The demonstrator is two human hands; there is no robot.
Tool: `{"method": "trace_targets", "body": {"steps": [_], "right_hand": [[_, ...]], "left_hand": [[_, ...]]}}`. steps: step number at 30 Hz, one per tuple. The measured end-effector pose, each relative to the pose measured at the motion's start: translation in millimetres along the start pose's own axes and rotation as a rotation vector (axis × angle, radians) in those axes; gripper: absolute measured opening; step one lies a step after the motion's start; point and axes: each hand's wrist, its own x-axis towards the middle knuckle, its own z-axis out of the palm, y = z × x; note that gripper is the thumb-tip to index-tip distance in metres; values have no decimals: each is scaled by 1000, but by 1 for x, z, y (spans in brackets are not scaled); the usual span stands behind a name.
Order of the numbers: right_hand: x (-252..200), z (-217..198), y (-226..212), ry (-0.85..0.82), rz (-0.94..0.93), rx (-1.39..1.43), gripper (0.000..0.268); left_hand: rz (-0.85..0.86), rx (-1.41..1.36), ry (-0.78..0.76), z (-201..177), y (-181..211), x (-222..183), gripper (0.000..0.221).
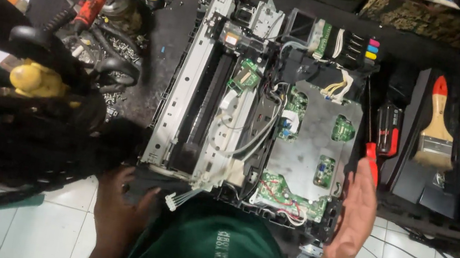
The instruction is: Reattaching a scanner unit to a printer by connecting internal ribbon cables and power wires to the main circuit board.
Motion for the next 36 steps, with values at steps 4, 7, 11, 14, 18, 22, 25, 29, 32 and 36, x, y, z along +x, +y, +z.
{"method": "trace_targets", "body": {"steps": [4,7,11,14,18,22,25,29,32,36], "right_hand": [[-4,18,-2,51,-61,167,98],[-11,33,-1,119,-70,122,94],[-20,53,8,289,-80,-12,92],[-15,61,19,339,-114,118,84],[-1,55,33,274,-163,247,85],[13,52,40,314,-209,97,81],[14,50,38,312,-214,3,82],[11,39,34,200,-177,116,92],[18,9,40,177,-274,272,92],[31,-53,54,372,-244,-137,58]], "left_hand": [[-322,-208,12,0,17,11,92],[-143,-203,26,18,10,7,105],[17,-243,-7,24,18,5,101],[-207,-134,-208,39,2,2,125],[122,-157,-64,36,10,5,112],[74,-11,-121,29,26,16,116],[74,74,-157,23,34,15,115],[313,-95,2,34,4,5,102],[633,-205,34,56,-67,-9,76],[655,-260,-59,47,-91,-1,60]]}}
